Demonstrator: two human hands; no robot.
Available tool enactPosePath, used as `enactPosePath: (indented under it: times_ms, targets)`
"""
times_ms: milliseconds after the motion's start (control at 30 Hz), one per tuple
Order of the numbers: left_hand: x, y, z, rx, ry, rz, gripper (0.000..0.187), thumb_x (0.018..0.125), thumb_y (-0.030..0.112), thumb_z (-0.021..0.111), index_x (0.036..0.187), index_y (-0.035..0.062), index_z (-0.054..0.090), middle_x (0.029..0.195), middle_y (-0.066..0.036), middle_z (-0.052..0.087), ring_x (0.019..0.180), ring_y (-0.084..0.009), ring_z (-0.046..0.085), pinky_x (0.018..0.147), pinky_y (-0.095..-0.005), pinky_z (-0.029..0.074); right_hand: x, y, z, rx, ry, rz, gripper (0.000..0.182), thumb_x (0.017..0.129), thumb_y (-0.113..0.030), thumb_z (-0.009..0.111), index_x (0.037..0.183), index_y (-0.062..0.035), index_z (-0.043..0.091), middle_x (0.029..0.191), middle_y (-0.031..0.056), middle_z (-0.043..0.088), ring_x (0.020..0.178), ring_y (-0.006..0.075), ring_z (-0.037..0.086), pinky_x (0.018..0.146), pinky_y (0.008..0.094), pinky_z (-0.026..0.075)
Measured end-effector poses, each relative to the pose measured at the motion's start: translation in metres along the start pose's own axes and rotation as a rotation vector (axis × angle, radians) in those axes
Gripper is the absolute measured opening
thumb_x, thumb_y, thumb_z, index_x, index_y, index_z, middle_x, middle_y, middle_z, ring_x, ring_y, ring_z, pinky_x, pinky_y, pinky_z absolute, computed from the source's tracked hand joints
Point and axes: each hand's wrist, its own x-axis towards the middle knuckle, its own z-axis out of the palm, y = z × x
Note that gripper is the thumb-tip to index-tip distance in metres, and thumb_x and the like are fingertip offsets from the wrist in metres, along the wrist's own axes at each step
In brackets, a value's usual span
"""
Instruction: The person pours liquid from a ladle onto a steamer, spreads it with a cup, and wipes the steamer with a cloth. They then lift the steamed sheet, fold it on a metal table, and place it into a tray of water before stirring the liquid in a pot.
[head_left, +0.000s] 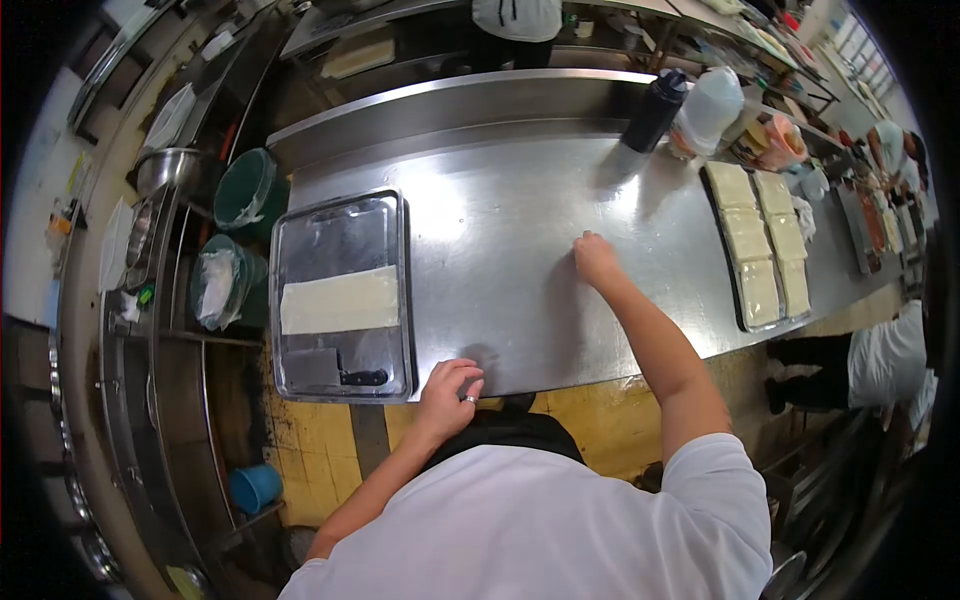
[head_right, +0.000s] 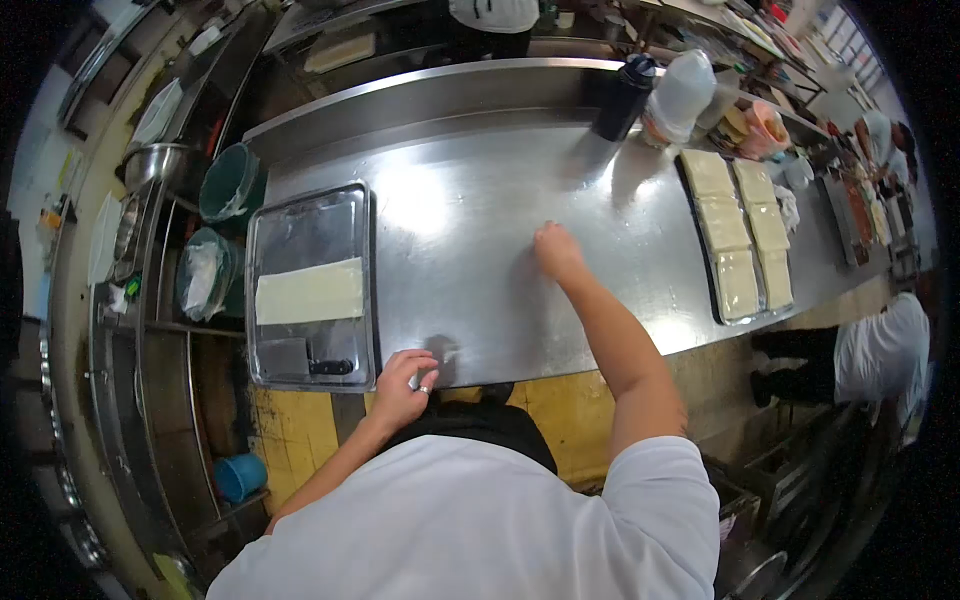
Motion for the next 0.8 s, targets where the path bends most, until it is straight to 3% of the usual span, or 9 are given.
enactPosePath:
  times_ms: [67, 167, 267, 367, 467, 567, 667, 800]
  targets:
    - [-0.004, -0.001, 0.002, 0.02, 0.014, -0.031, 0.019, 0.087, 0.009, 0.073, 0.105, 0.0051, 0.07, 0.115, -0.013, 0.067, 0.111, -0.0345, 0.061, 0.097, -0.0433, 0.05, 0.004, 0.007, -0.007, -0.015, 0.024, -0.052, 0.015, 0.086, -0.005, 0.059, 0.093, -0.0008, 0.072, 0.106, 0.0188, 0.068, 0.101, 0.0375, 0.068, 0.088, 0.0469, 0.057]
    - [-0.007, 0.001, 0.002, 0.033, 0.046, -0.059, 0.021, 0.087, 0.01, 0.073, 0.107, 0.0053, 0.069, 0.116, -0.013, 0.067, 0.113, -0.0342, 0.06, 0.099, -0.0432, 0.049, 0.009, 0.013, -0.008, 0.078, 0.097, 0.039, 0.014, 0.084, -0.006, 0.062, 0.093, 0.0002, 0.071, 0.102, 0.0191, 0.069, 0.1, 0.0351, 0.07, 0.086, 0.0442, 0.058]
    - [-0.007, 0.002, 0.002, 0.012, 0.07, -0.054, 0.02, 0.088, 0.009, 0.072, 0.107, 0.0051, 0.069, 0.116, -0.013, 0.067, 0.113, -0.0339, 0.06, 0.099, -0.043, 0.049, 0.007, 0.014, -0.017, 0.587, 0.133, 0.387, 0.012, 0.088, -0.008, 0.065, 0.094, 0.0017, 0.068, 0.096, 0.0158, 0.069, 0.093, 0.0304, 0.07, 0.08, 0.041, 0.059]
    - [-0.007, 0.0, 0.001, -0.022, 0.086, -0.055, 0.018, 0.088, 0.009, 0.071, 0.106, 0.0047, 0.07, 0.116, -0.012, 0.067, 0.113, -0.0337, 0.06, 0.099, -0.0428, 0.049, 0.003, 0.015, 0.012, 1.789, 0.098, 0.633, 0.012, 0.093, -0.012, 0.066, 0.095, 0.0002, 0.066, 0.09, 0.0114, 0.067, 0.084, 0.0262, 0.067, 0.077, 0.0378, 0.059]
    - [-0.015, -0.008, -0.006, -0.049, 0.098, -0.068, 0.016, 0.089, 0.009, 0.071, 0.104, 0.0044, 0.07, 0.116, -0.012, 0.067, 0.112, -0.0335, 0.06, 0.098, -0.0426, 0.049, -0.037, -0.022, 0.004, 2.259, -0.141, 0.39, 0.013, 0.097, -0.015, 0.064, 0.097, -0.0016, 0.064, 0.087, 0.0083, 0.064, 0.079, 0.0224, 0.063, 0.077, 0.0349, 0.058]
    - [-0.022, -0.015, -0.022, -0.051, 0.127, -0.069, 0.015, 0.089, 0.008, 0.07, 0.103, 0.0046, 0.07, 0.114, -0.012, 0.067, 0.112, -0.0335, 0.061, 0.098, -0.0426, 0.049, -0.063, -0.076, -0.009, 2.364, -0.247, 0.367, 0.013, 0.098, -0.015, 0.064, 0.098, -0.0024, 0.065, 0.088, 0.0096, 0.064, 0.081, 0.0219, 0.064, 0.076, 0.0328, 0.058]
    - [-0.027, -0.025, -0.037, -0.062, 0.174, -0.06, 0.014, 0.089, 0.009, 0.07, 0.103, 0.0051, 0.07, 0.114, -0.013, 0.068, 0.112, -0.034, 0.061, 0.097, -0.0427, 0.049, -0.075, -0.124, -0.036, 2.302, -0.214, 0.465, 0.011, 0.096, -0.013, 0.065, 0.101, -0.0026, 0.064, 0.089, 0.0091, 0.064, 0.078, 0.0212, 0.063, 0.075, 0.0349, 0.057]
    - [-0.032, -0.046, -0.063, -0.103, 0.195, -0.024, 0.016, 0.088, 0.009, 0.071, 0.103, 0.0049, 0.07, 0.113, -0.014, 0.068, 0.111, -0.0351, 0.062, 0.096, -0.0433, 0.05, -0.076, -0.161, -0.063, 2.056, 0.03, 0.431, 0.011, 0.096, -0.014, 0.066, 0.099, -0.0035, 0.064, 0.083, 0.0064, 0.063, 0.07, 0.017, 0.062, 0.065, 0.0333, 0.057]
